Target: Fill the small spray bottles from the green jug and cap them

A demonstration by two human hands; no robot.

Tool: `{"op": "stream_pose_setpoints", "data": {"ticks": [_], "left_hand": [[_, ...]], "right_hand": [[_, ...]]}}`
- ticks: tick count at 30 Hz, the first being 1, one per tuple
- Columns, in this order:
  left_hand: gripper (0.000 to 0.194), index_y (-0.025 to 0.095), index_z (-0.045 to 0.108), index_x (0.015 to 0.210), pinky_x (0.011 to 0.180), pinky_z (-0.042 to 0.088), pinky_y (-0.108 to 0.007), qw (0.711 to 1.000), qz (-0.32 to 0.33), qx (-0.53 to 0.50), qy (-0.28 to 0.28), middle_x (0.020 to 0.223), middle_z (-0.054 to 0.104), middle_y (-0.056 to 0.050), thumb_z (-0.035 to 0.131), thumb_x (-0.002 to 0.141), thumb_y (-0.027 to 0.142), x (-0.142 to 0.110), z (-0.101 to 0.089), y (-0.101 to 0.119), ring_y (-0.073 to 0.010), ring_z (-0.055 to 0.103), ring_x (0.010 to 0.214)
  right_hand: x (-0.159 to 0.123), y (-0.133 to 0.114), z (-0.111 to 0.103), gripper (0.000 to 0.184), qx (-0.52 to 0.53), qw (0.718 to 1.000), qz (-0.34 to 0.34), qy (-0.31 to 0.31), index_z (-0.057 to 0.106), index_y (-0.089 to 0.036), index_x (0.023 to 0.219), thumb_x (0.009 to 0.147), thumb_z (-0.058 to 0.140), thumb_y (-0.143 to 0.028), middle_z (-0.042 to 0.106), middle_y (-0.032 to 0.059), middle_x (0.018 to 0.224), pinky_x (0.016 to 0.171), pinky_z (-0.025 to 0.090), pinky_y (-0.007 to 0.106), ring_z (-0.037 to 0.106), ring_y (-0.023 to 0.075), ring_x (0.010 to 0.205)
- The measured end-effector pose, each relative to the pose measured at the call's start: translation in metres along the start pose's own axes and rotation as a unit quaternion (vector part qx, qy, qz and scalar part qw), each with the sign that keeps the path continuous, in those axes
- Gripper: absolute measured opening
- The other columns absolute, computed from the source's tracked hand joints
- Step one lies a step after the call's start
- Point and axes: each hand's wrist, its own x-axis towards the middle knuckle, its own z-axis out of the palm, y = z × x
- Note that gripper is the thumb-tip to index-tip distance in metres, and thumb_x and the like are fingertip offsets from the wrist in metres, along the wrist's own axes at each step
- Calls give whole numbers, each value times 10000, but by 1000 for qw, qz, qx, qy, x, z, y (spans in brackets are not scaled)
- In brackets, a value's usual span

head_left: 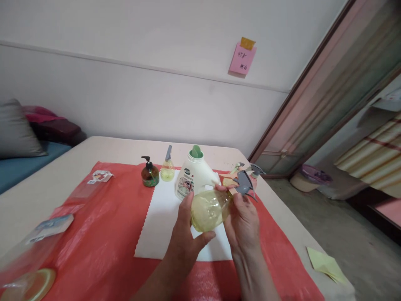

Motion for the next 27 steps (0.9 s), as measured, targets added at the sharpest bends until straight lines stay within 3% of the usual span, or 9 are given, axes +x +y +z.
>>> {"op": "stream_pose_setpoints", "data": {"ticks": [5,7,9,12,15,18,23,27], "left_hand": [[1224,344,219,1612,1104,480,-487,977,-124,-170,-30,1526,549,-126,946,632,446,4,3,15,-360,574,1348],[1074,344,277,1589,1023,527,-461,961,-176,-213,-28,1527,545,-135,871,718,550,6,0,21,-341,603,1308],[818,295,443,1499,961,546,-418,953,-204,-219,-43,1505,560,-140,774,812,591,8,-3,24,-323,616,1276],[741,246,567,1343,937,539,-394,968,-165,-187,-34,1374,640,-126,878,715,485,9,-5,24,-315,639,1197],[842,271,523,1328,979,525,-414,983,-110,-147,14,1297,665,-93,943,605,370,7,-2,22,-302,654,1158],[846,287,461,1363,1062,488,-418,994,-53,-85,38,1388,616,-94,909,647,340,3,3,18,-304,607,1275],[914,281,378,1435,1154,419,-497,998,-38,36,36,1537,492,-145,873,684,442,4,3,9,-356,518,1405],[969,272,358,1489,1186,373,-558,992,-37,108,49,1583,435,-167,841,695,549,8,-3,5,-389,418,1487]], "right_hand": [[0,-4,-2,274,-5,1000,-12,-23,765,-244,929,749,857,-429,776,49,958,1124,440,541,713,233,977],[1,-4,-3,290,-6,1000,-2,-30,765,-255,942,744,862,-444,772,44,939,1127,432,547,712,245,995],[2,-3,-3,301,-5,1000,9,-27,765,-263,936,725,875,-447,770,38,920,1122,432,553,712,252,995],[4,1,-2,302,-7,1000,18,-7,764,-261,901,707,888,-457,772,32,889,1120,436,534,713,242,975],[5,4,-1,321,-9,1000,23,3,763,-252,895,709,881,-486,774,39,868,1113,441,510,710,238,987],[4,5,2,351,-15,1000,23,4,757,-248,910,708,871,-512,783,51,916,1083,465,502,708,238,984],[7,-3,-3,368,-64,998,1,6,752,-219,924,729,847,-516,783,73,954,995,512,461,706,237,962],[24,-12,-33,403,-150,985,-57,68,754,-198,1013,761,827,-504,767,69,1023,884,528,395,681,224,958]]}}
